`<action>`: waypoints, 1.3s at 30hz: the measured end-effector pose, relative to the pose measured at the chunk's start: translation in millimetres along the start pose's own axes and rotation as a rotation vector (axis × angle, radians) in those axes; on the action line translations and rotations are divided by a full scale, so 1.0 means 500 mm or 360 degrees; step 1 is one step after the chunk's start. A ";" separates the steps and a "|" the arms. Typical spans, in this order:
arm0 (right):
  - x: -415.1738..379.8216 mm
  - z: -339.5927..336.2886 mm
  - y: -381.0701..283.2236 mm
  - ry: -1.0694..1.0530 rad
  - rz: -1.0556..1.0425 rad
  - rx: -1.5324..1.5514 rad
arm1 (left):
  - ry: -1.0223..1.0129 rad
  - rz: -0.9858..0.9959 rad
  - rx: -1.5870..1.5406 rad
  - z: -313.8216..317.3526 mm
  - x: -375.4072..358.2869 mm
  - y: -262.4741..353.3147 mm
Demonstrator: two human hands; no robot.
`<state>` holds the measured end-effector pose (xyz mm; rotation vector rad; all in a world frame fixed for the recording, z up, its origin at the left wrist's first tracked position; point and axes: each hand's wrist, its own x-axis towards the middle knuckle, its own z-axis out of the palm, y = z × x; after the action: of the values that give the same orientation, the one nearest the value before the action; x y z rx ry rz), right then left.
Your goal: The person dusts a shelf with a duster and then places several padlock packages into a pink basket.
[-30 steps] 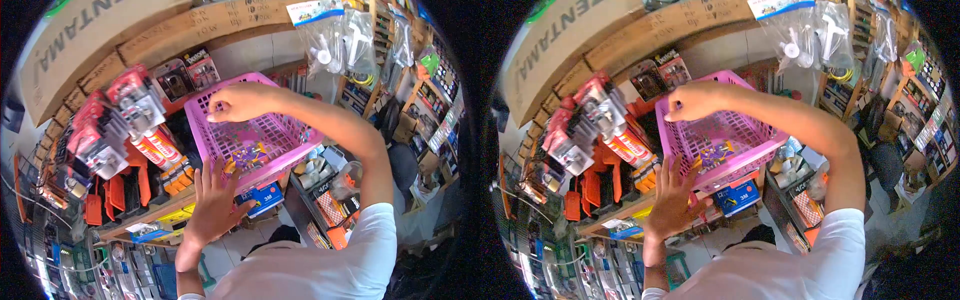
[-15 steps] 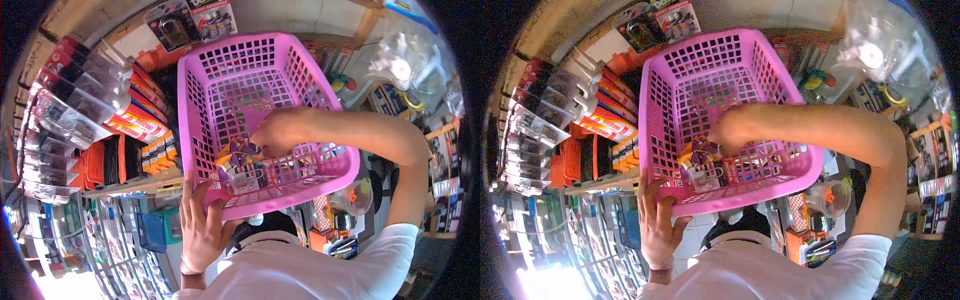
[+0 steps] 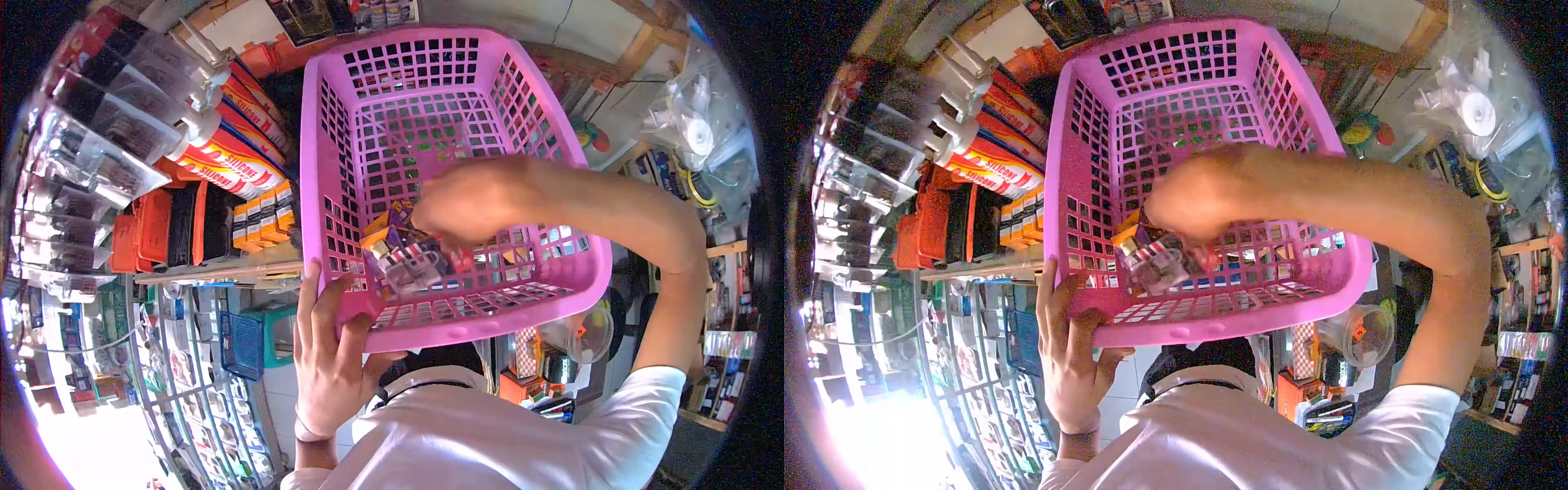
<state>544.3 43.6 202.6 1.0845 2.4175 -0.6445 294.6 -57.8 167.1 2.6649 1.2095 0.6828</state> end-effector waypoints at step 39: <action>-0.110 0.180 -0.433 0.1811 -0.0214 -0.0288 | -0.1209 0.0208 -0.2344 0.024 -0.217 -0.063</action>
<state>427.0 -166.8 211.5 1.4518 3.3908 0.2956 216.3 -116.4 109.6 1.4252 0.1051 0.2647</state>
